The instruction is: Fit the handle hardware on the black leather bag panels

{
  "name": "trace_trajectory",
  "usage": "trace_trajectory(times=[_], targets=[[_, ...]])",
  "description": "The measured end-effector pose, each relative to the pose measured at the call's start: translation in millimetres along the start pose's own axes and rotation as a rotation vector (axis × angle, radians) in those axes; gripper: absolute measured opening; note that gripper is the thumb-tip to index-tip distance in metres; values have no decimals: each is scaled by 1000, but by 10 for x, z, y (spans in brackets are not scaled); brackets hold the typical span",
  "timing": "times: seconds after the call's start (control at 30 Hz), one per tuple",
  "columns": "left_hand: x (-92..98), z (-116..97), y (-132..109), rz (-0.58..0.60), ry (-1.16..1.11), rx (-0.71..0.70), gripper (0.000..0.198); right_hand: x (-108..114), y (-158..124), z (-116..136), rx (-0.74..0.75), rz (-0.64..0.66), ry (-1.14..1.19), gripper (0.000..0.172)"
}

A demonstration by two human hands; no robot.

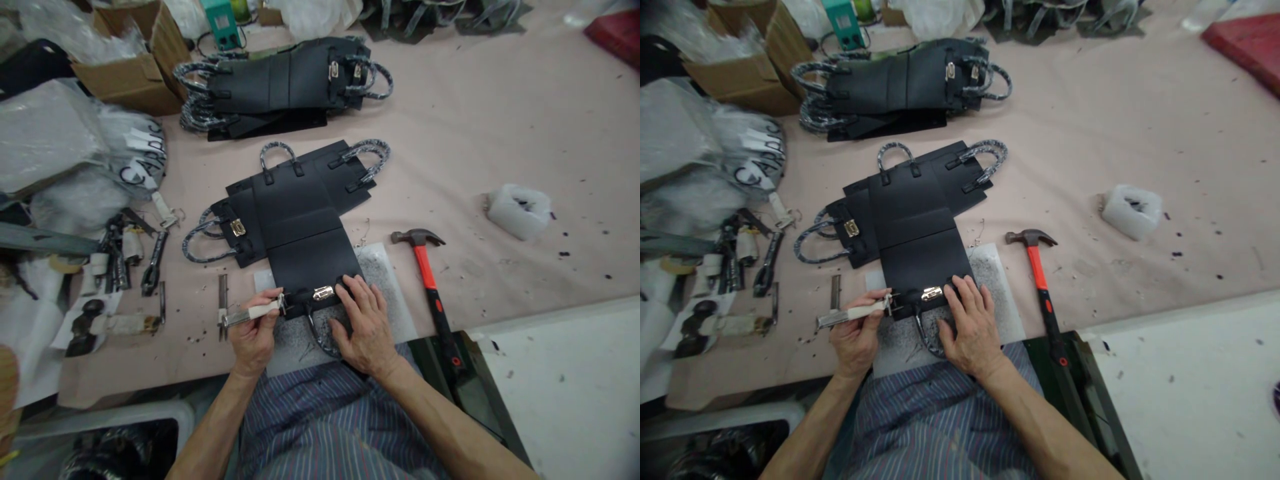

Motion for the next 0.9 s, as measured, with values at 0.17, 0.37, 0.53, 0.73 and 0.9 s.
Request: trace_trajectory(times=[0.17, 0.37, 0.53, 0.73, 0.9], targets=[[-103, -75, -9, 80, 19, -64, 18, 1, -1, -1, -5, -3, 1, 60], [-163, -156, 14, 95, 34, -106, 18, 1, 1, 1, -2, -8, -1, 60], [-164, -149, 27, 84, 64, -85, 14, 2, -3, -3, -5, -6, 6, 62], [-149, -118, 24, 78, 87, -70, 13, 9, 0, -2, -8, -7, 6, 61], [-174, -144, 44, 92, 144, -85, 10, 6, -1, -3, -4, -4, 7, 61]])
Point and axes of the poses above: each hand's wrist, its own y-axis towards the middle knuckle, its own x-axis out of the back of the hand, z = x × y, the point moved 10 cm from there along y, towards the middle knuckle, and after that the axes turned 15 degrees about -y, right-handed, at the moved point
